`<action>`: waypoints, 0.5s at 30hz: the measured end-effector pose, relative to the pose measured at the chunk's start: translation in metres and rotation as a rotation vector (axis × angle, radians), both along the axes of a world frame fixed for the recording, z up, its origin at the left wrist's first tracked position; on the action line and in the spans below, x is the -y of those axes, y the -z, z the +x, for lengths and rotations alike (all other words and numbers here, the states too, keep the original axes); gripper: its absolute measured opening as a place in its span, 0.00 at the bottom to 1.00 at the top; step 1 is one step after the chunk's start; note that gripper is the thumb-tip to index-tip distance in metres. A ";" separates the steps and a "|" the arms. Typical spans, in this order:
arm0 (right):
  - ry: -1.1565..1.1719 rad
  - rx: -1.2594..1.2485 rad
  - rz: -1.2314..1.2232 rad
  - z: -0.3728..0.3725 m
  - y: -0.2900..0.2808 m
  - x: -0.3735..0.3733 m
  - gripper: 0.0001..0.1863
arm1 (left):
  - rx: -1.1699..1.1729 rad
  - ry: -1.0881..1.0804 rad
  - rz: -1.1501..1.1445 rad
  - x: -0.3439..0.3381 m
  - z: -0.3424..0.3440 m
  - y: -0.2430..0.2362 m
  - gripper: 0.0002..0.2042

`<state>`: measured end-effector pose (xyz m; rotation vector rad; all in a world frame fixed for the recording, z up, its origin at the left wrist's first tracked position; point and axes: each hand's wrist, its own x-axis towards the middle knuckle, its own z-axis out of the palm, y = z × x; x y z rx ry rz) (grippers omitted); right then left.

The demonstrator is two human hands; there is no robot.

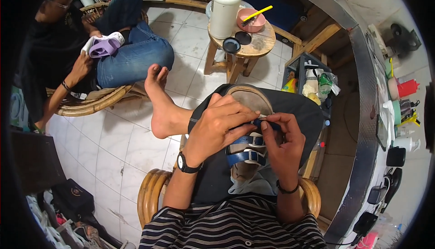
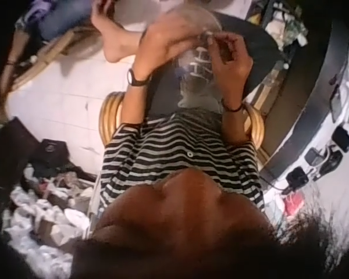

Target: Replacing or repairing a buckle on a sandal.

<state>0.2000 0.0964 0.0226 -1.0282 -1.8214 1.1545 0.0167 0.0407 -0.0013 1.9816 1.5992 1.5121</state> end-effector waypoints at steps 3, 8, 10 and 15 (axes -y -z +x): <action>0.007 -0.063 0.029 -0.005 -0.001 0.003 0.12 | -0.004 -0.014 -0.004 0.002 0.003 -0.002 0.15; -0.007 -0.120 -0.030 -0.002 0.007 -0.004 0.15 | 0.064 -0.023 -0.027 0.001 0.007 0.002 0.13; 0.004 -0.159 -0.047 -0.002 0.010 -0.003 0.17 | 0.160 -0.026 -0.105 0.001 0.008 -0.003 0.12; 0.030 -0.157 -0.034 -0.007 0.012 -0.002 0.19 | 0.177 -0.089 -0.122 0.000 0.007 -0.003 0.12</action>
